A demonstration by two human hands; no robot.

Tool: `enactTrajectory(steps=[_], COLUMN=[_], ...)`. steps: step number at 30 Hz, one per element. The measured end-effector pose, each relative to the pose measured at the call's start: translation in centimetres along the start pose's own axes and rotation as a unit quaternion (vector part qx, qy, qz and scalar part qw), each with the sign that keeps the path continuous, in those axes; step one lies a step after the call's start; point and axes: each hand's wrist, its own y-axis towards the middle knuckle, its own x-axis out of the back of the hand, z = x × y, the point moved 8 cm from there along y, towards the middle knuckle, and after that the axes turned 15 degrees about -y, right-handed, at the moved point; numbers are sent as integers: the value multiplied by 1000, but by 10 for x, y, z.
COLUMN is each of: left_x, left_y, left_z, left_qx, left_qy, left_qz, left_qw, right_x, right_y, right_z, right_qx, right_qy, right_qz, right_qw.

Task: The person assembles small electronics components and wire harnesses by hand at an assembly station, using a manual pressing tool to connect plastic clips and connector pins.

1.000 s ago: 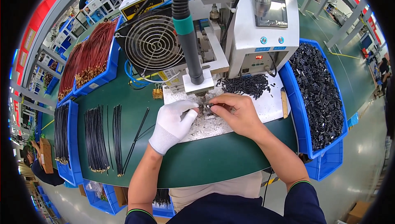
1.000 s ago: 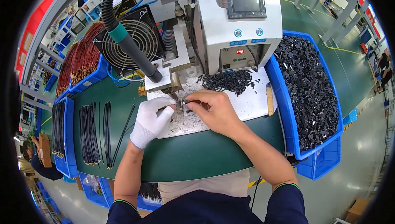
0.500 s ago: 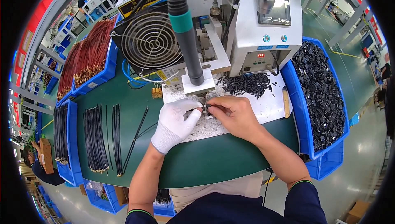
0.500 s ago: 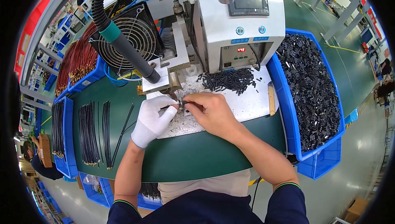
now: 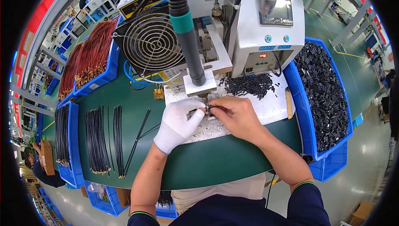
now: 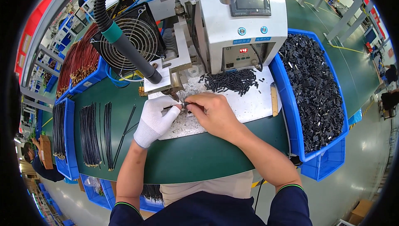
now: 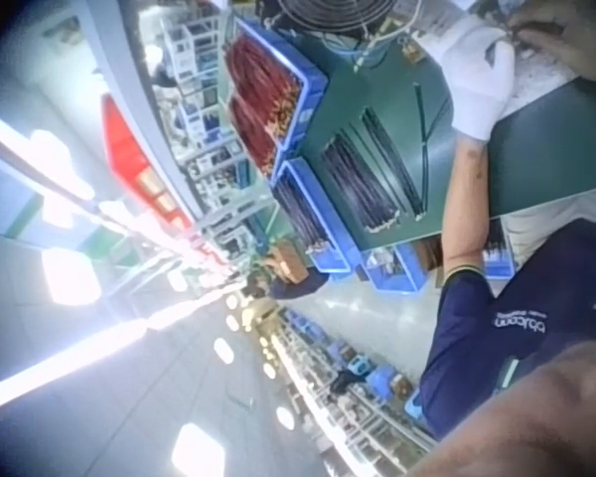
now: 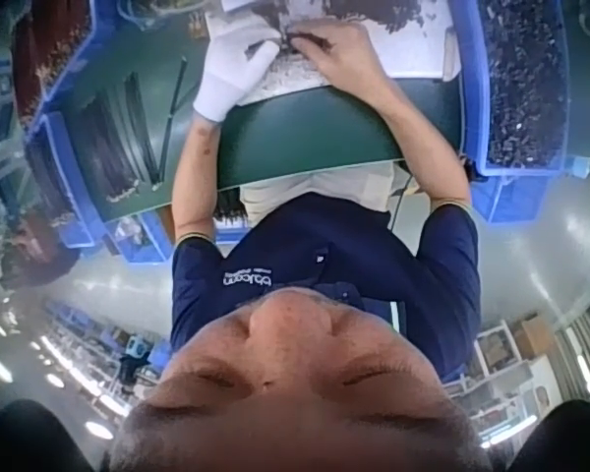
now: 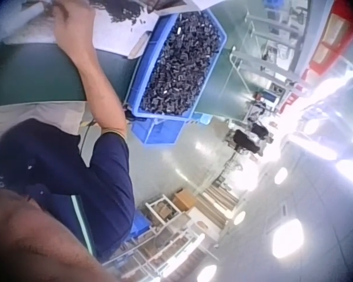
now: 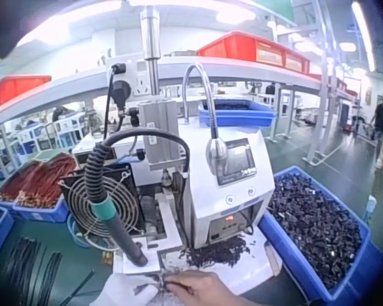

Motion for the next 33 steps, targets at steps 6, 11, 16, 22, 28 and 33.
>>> enactTrajectory(steps=[6,11,16,22,28,33], left_x=[1,0,0,0,0,2], left_y=[0,2,3,2,2,1], left_z=[2,2,2,7,3,1], left_qx=[-28,8,-10,-4,-14,-35], left_qy=[6,24,9,9,11,4], left_qz=[-5,10,4,8,7,0], left_qw=[1000,1000,1000,1000,1000,999], right_x=[2,3,3,4,4,3], right_y=[1,1,2,2,2,1], right_z=[3,3,5,5,5,5], right_qx=[5,13,25,33,33,31], right_qy=[-4,-5,-12,-18,-23,-18], right_qz=[0,-5,-12,-15,-13,-11], right_qw=[1000,1000,1000,999,999,999])
